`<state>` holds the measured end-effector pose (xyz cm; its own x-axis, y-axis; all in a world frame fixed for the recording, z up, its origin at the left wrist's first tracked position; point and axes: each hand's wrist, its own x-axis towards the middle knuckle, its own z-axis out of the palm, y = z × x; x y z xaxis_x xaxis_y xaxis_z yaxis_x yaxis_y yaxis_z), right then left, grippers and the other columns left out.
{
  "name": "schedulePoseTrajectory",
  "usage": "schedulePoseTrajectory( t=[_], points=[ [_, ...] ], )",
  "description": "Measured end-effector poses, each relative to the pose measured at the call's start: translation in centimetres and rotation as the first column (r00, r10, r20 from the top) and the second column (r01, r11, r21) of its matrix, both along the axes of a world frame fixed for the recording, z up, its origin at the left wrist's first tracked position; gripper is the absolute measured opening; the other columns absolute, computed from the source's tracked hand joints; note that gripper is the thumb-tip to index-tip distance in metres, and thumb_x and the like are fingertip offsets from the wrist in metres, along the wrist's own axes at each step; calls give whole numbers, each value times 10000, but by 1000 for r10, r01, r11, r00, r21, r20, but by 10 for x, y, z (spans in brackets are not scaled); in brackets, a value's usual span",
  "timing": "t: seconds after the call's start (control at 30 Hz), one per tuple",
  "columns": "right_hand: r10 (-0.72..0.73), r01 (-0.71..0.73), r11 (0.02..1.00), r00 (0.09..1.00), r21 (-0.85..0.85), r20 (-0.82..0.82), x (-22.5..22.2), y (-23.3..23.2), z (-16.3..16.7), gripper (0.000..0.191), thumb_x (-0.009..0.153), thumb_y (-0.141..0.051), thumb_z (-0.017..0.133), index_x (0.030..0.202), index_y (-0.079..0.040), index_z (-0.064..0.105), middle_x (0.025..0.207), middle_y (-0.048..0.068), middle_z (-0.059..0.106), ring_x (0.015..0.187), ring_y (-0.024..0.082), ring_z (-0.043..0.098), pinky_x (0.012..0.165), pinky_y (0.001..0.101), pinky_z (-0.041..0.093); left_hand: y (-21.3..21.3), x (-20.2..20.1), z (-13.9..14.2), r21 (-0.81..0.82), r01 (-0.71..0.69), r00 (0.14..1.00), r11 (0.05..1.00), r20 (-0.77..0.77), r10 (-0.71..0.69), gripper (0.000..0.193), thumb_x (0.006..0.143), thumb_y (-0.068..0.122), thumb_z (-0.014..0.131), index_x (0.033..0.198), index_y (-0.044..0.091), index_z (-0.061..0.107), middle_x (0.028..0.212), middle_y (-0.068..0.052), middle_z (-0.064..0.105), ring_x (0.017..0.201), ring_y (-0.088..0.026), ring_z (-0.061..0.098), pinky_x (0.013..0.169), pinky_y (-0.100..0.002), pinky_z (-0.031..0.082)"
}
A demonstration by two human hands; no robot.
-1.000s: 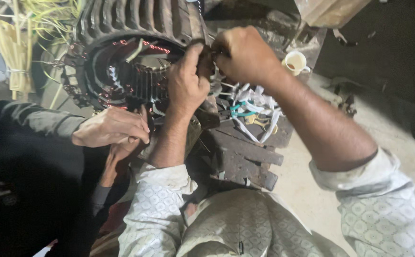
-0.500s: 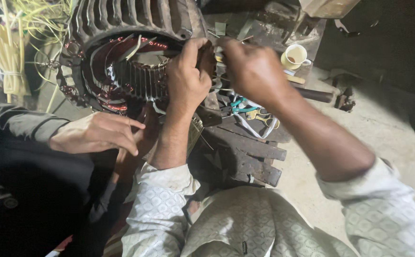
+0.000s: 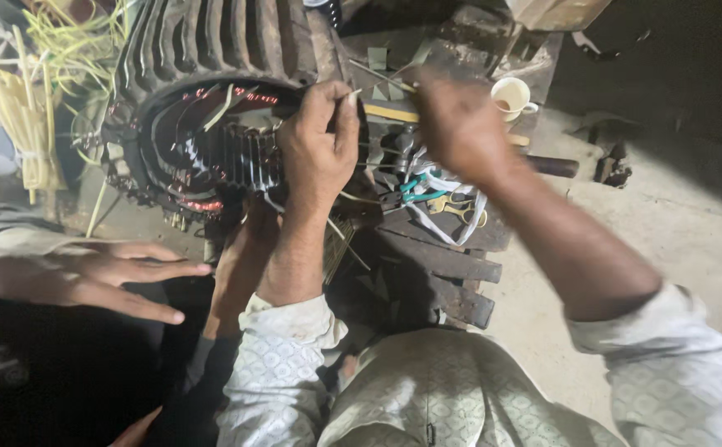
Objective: The person inserts thin sticks into the slots of a motor stator to separate copper windings. They use a hammer to tap the sticks into place and later use scissors to trim a bundle of sticks. Another person assists by holding the stator and inserting sticks.
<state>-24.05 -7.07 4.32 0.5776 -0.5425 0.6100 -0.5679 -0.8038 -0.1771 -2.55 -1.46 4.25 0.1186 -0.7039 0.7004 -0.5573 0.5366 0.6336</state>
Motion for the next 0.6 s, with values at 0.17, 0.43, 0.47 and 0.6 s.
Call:
schedulePoseTrajectory(
  t=[0.17, 0.43, 0.47, 0.6],
  points=[
    [91, -76, 981, 993, -177, 78, 51, -7, -24, 384, 902, -70, 720, 1239, 19, 559, 923, 154, 683, 804, 338, 690, 666, 440, 564, -3, 1, -1, -66, -115, 983, 991, 136, 123, 187, 958, -7, 636, 1145, 3, 629, 976, -189, 740, 888, -324, 760, 766, -380, 592],
    [-124, 115, 992, 937, 48, 325, -42, -48, -5, 215, 986, 88, 702, 1150, -41, 652, 978, 151, 697, 852, 244, 720, 721, 379, 576, 2, 0, 2, 59, 35, 998, 998, -50, -32, 69, 1042, 59, 638, 1088, 14, 613, 801, -84, 735, 738, -161, 763, 676, -307, 574],
    [-176, 132, 982, 902, 136, 393, -56, -46, -3, 146, 1083, 83, 704, 1147, -38, 650, 1005, 147, 718, 885, 190, 755, 766, 352, 602, 2, 1, 3, 47, 44, 998, 998, -51, -41, 75, 1044, 64, 634, 1091, 13, 606, 798, -82, 729, 728, -151, 753, 667, -301, 566],
    [-223, 9, 848, 913, 530, 341, -43, -17, -16, 181, 1005, -3, 717, 1172, -53, 670, 1057, 93, 758, 952, 145, 736, 816, 284, 604, 5, 2, 6, 19, 92, 994, 996, -56, -91, 64, 1079, 77, 620, 1113, 24, 606, 844, -81, 741, 765, -154, 760, 702, -291, 587]
  ],
)
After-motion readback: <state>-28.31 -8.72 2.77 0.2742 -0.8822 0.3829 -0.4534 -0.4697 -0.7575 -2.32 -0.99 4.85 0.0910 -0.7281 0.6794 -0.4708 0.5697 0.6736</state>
